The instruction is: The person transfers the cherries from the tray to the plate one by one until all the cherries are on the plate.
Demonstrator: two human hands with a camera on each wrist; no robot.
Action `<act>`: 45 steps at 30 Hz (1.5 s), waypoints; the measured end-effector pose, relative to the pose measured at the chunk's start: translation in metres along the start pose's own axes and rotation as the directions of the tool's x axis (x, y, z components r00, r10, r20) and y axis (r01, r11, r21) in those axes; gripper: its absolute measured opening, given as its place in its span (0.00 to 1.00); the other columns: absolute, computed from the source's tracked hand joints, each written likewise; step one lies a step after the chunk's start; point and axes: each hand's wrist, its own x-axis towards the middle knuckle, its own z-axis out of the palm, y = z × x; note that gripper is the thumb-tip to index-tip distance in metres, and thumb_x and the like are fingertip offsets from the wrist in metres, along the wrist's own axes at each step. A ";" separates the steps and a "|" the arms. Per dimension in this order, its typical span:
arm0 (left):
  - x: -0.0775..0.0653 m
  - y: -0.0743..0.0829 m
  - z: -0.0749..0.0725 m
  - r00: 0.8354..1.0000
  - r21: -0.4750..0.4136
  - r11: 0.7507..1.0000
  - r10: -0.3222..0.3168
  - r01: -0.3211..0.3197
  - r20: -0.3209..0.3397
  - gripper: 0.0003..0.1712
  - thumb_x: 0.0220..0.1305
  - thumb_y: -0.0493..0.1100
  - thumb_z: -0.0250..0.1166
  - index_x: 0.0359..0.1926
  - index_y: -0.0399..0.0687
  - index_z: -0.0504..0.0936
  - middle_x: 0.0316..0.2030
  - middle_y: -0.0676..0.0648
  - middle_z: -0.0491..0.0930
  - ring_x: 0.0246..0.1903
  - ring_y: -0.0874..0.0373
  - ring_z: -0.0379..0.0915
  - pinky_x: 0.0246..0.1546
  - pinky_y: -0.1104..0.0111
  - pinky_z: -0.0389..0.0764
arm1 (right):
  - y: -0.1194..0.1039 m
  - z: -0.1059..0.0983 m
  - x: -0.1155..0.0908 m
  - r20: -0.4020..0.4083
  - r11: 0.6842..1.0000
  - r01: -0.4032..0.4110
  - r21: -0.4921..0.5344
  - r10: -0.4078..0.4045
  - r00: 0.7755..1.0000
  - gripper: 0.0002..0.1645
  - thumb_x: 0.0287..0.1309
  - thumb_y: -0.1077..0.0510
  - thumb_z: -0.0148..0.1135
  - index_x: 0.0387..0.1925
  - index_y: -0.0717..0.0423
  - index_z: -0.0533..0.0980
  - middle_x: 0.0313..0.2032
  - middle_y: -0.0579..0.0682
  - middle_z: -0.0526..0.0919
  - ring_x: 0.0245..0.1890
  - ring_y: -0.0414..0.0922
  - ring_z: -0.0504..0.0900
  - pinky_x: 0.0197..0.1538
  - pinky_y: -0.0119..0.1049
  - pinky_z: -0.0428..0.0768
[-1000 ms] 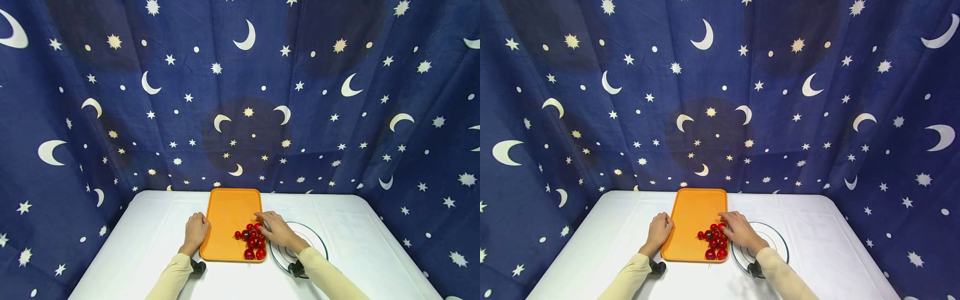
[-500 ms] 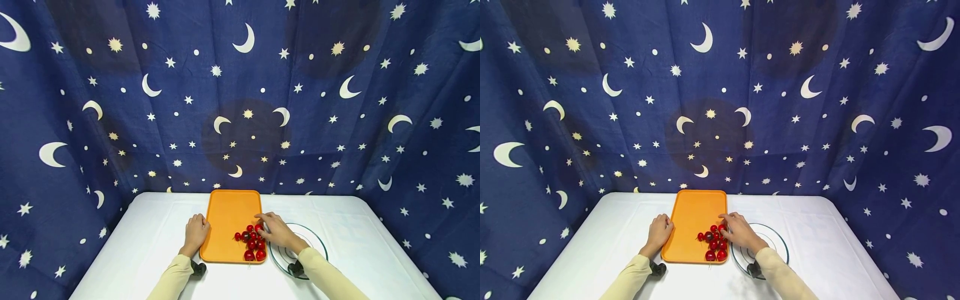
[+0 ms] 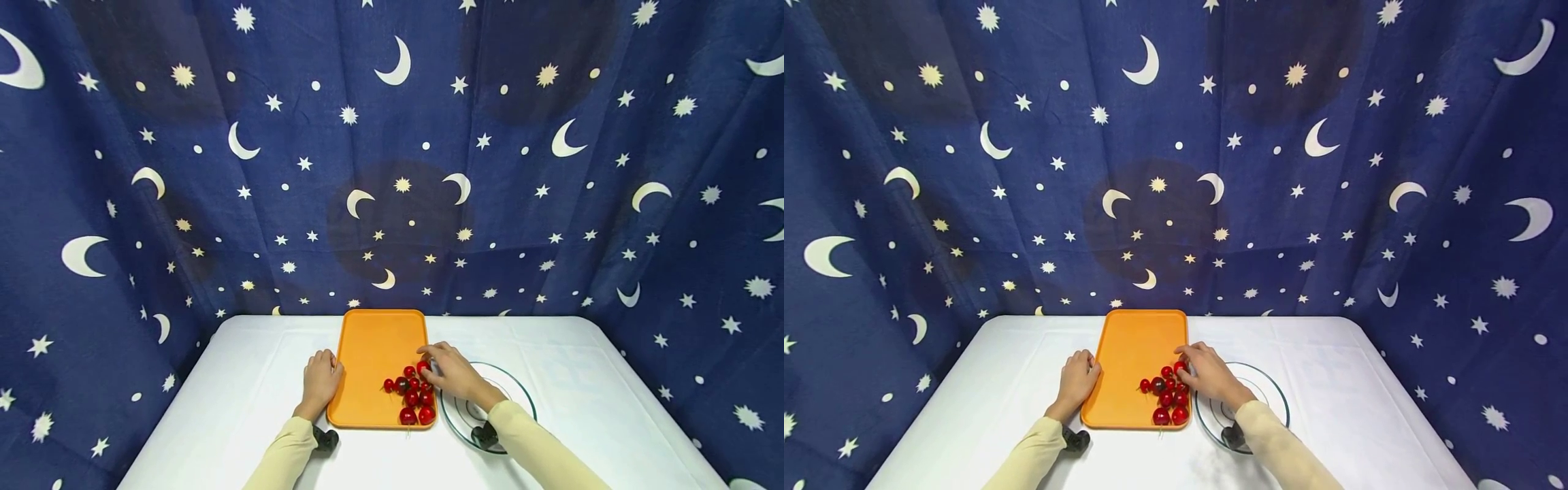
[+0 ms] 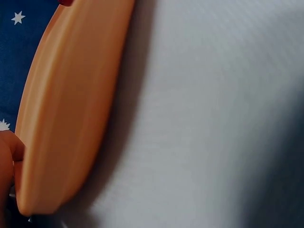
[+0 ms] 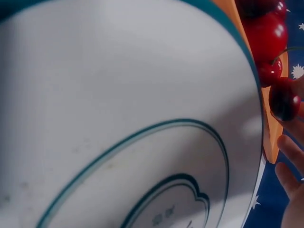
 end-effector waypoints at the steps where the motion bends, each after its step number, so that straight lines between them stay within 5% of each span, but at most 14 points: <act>1: 0.000 0.000 0.000 1.000 -0.002 1.000 0.001 -0.001 -0.003 0.09 0.62 0.44 0.59 0.28 0.48 0.68 0.27 0.48 0.66 0.30 0.53 0.61 0.34 0.63 0.59 | 0.001 0.000 0.000 -0.014 1.000 0.010 -0.007 -0.010 1.000 0.21 0.67 0.53 0.63 0.59 0.53 0.78 0.49 0.49 0.87 0.59 0.51 0.79 0.64 0.54 0.76; 9: 0.001 -0.005 0.004 0.999 0.004 1.000 0.023 -0.023 -0.027 0.09 0.62 0.44 0.58 0.28 0.48 0.68 0.27 0.48 0.66 0.30 0.52 0.61 0.33 0.63 0.59 | 0.008 -0.002 0.000 -0.127 0.989 0.138 -0.059 -0.144 0.981 0.05 0.64 0.62 0.64 0.39 0.52 0.84 0.40 0.47 0.87 0.45 0.46 0.83 0.54 0.46 0.83; 21: 0.000 0.000 0.000 1.000 -0.010 1.000 0.001 -0.001 -0.006 0.10 0.63 0.44 0.59 0.28 0.48 0.68 0.27 0.47 0.65 0.30 0.52 0.61 0.34 0.63 0.58 | 0.002 0.002 0.000 -0.007 0.998 0.061 -0.017 -0.061 0.998 0.21 0.66 0.54 0.65 0.59 0.54 0.79 0.53 0.50 0.86 0.53 0.47 0.81 0.58 0.49 0.81; 26: -0.001 0.004 -0.002 1.000 -0.011 1.000 -0.001 0.001 -0.012 0.10 0.64 0.43 0.58 0.28 0.47 0.68 0.27 0.47 0.64 0.30 0.52 0.60 0.35 0.63 0.58 | 0.001 0.005 0.002 0.043 0.998 0.047 -0.041 -0.045 0.998 0.23 0.65 0.53 0.67 0.60 0.53 0.79 0.55 0.51 0.86 0.56 0.50 0.81 0.62 0.52 0.80; 34: -0.008 0.014 -0.009 0.998 -0.012 1.000 0.026 -0.027 -0.061 0.10 0.61 0.42 0.59 0.27 0.46 0.67 0.26 0.48 0.62 0.29 0.51 0.59 0.34 0.63 0.57 | 0.001 0.007 0.003 0.022 0.997 0.064 -0.043 -0.063 0.998 0.15 0.65 0.55 0.66 0.52 0.53 0.82 0.50 0.51 0.87 0.56 0.51 0.81 0.62 0.52 0.80; 45: -0.006 0.021 -0.018 0.999 -0.002 0.999 -0.038 0.038 0.036 0.10 0.64 0.39 0.61 0.29 0.46 0.69 0.28 0.48 0.63 0.31 0.53 0.60 0.35 0.64 0.57 | 0.006 -0.001 0.002 -0.073 0.993 0.120 -0.012 -0.121 0.990 0.18 0.67 0.59 0.64 0.56 0.57 0.78 0.53 0.54 0.85 0.52 0.50 0.85 0.58 0.48 0.83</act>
